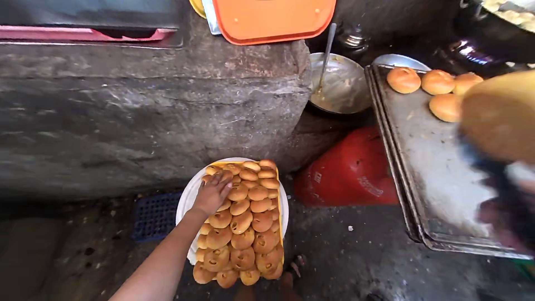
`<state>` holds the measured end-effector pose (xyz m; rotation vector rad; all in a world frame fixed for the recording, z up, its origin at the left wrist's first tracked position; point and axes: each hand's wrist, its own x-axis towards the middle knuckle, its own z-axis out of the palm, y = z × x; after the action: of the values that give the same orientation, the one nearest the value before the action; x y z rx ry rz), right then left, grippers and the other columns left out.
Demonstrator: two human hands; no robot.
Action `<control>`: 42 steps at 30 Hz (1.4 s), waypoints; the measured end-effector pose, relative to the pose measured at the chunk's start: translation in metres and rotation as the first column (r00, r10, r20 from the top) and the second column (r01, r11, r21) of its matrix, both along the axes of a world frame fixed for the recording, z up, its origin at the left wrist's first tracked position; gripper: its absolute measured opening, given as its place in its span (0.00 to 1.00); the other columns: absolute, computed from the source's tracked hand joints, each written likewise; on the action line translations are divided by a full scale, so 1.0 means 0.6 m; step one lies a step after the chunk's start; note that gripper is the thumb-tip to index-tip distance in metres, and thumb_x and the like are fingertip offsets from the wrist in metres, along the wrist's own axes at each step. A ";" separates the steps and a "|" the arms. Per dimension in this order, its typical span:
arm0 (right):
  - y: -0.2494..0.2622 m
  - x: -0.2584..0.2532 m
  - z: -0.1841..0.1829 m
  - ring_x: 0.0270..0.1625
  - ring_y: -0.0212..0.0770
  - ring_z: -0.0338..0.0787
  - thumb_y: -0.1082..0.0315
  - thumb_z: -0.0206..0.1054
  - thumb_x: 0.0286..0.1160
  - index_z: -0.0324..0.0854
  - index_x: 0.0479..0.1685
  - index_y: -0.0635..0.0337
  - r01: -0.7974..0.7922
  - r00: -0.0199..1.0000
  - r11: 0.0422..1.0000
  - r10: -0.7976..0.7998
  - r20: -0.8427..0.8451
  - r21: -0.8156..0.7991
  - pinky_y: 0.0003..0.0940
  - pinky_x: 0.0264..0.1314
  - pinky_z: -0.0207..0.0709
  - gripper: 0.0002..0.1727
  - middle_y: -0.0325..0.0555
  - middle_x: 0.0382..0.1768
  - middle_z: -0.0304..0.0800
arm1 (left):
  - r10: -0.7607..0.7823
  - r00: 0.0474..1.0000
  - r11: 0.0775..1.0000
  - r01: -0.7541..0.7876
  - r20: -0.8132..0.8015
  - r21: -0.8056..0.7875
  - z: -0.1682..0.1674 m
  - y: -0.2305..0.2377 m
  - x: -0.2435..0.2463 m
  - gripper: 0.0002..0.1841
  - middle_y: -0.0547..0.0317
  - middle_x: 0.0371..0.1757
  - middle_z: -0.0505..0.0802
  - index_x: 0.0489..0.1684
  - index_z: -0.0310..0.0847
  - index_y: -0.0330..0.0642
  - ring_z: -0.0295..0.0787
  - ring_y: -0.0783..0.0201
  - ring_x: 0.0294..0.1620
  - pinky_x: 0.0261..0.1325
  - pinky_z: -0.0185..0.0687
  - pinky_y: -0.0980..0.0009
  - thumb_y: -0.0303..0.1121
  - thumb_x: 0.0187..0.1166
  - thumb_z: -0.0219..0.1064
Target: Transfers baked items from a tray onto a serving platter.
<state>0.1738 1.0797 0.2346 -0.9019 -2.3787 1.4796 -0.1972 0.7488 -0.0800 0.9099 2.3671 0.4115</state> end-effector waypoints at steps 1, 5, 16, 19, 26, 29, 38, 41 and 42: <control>-0.032 -0.024 -0.021 0.37 0.22 0.92 0.37 0.81 0.55 0.86 0.54 0.44 -0.103 0.995 0.994 0.103 0.006 -0.024 0.20 0.39 0.87 0.30 0.24 0.39 0.95 | -0.008 1.000 1.000 0.008 0.001 -0.009 0.002 0.001 0.000 0.28 0.53 0.93 0.63 0.87 0.70 0.58 0.49 0.45 0.95 0.91 0.35 0.31 0.54 0.94 0.41; -0.125 -0.161 -0.180 0.49 0.33 0.93 0.30 0.78 0.53 0.85 0.69 0.43 -0.326 0.875 0.945 0.301 0.379 0.002 0.42 0.54 0.88 0.42 0.36 0.49 0.95 | 0.088 0.992 0.990 -0.096 0.088 0.100 -0.002 0.003 0.000 0.30 0.54 0.93 0.65 0.89 0.67 0.56 0.48 0.47 0.96 0.91 0.32 0.32 0.55 0.94 0.36; -0.188 -0.339 -0.407 0.65 0.61 0.89 0.30 0.72 0.66 0.74 0.79 0.53 -0.351 0.495 0.928 0.075 0.866 0.121 0.63 0.64 0.80 0.47 0.59 0.62 0.89 | -0.032 0.982 0.997 0.018 0.185 0.078 0.020 0.084 0.037 0.31 0.68 0.94 0.63 0.93 0.60 0.62 0.38 0.56 0.98 0.92 0.14 0.37 0.56 0.94 0.29; -0.183 -0.324 -0.363 0.66 0.60 0.88 0.26 0.72 0.63 0.72 0.81 0.52 -0.356 0.463 0.928 0.074 0.883 0.109 0.63 0.65 0.79 0.51 0.58 0.64 0.88 | -0.096 0.988 0.995 0.094 0.125 0.023 0.013 0.101 0.049 0.31 0.72 0.93 0.64 0.92 0.61 0.64 0.38 0.58 0.98 0.89 0.08 0.32 0.55 0.95 0.27; -0.132 -0.164 -0.116 0.36 0.42 0.90 0.23 0.73 0.51 0.84 0.72 0.44 -0.108 0.917 0.883 -0.089 0.389 0.456 0.52 0.37 0.84 0.48 0.41 0.40 0.94 | -0.186 0.982 0.982 0.187 -0.017 0.041 0.018 0.113 0.058 0.33 0.65 0.86 0.77 0.85 0.73 0.57 0.51 0.54 0.95 0.92 0.14 0.34 0.57 0.94 0.32; -0.054 -0.097 -0.027 0.29 0.41 0.86 0.27 0.73 0.56 0.81 0.74 0.43 0.116 0.925 0.786 -0.309 0.222 0.607 0.53 0.29 0.80 0.45 0.38 0.34 0.91 | -0.162 0.987 0.985 0.163 -0.019 0.052 0.028 0.110 0.060 0.33 0.66 0.89 0.73 0.89 0.67 0.59 0.49 0.52 0.96 0.91 0.14 0.32 0.57 0.93 0.29; 0.235 -0.081 -0.066 0.61 0.82 0.84 0.31 0.76 0.64 0.73 0.74 0.69 0.168 0.501 0.628 -0.718 0.483 0.760 0.80 0.55 0.74 0.51 0.81 0.56 0.84 | 0.098 0.988 0.938 -0.051 -0.122 0.344 0.024 -0.016 0.112 0.41 0.54 0.84 0.79 0.84 0.75 0.48 0.62 0.38 0.90 0.84 0.27 0.20 0.63 0.89 0.27; 0.258 -0.089 -0.077 0.61 0.86 0.83 0.36 0.75 0.69 0.75 0.73 0.68 0.137 0.521 0.627 -0.704 0.483 0.766 0.85 0.55 0.71 0.46 0.85 0.56 0.83 | 0.201 0.971 0.921 -0.142 -0.130 0.362 0.026 -0.070 0.123 0.43 0.50 0.82 0.81 0.82 0.76 0.43 0.62 0.36 0.89 0.84 0.27 0.20 0.64 0.89 0.28; 0.264 -0.086 -0.079 0.61 0.88 0.81 0.36 0.74 0.71 0.77 0.71 0.68 0.137 0.546 0.634 -0.689 0.476 0.761 0.87 0.54 0.69 0.44 0.86 0.55 0.83 | 0.235 0.965 0.919 -0.181 -0.117 0.349 0.028 -0.088 0.126 0.42 0.50 0.82 0.80 0.82 0.76 0.42 0.61 0.37 0.90 0.85 0.26 0.21 0.63 0.89 0.28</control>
<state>0.1220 1.2379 0.1873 -1.9598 -2.4829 -0.0598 -0.1217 0.6959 -0.0635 0.8639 2.5977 0.8820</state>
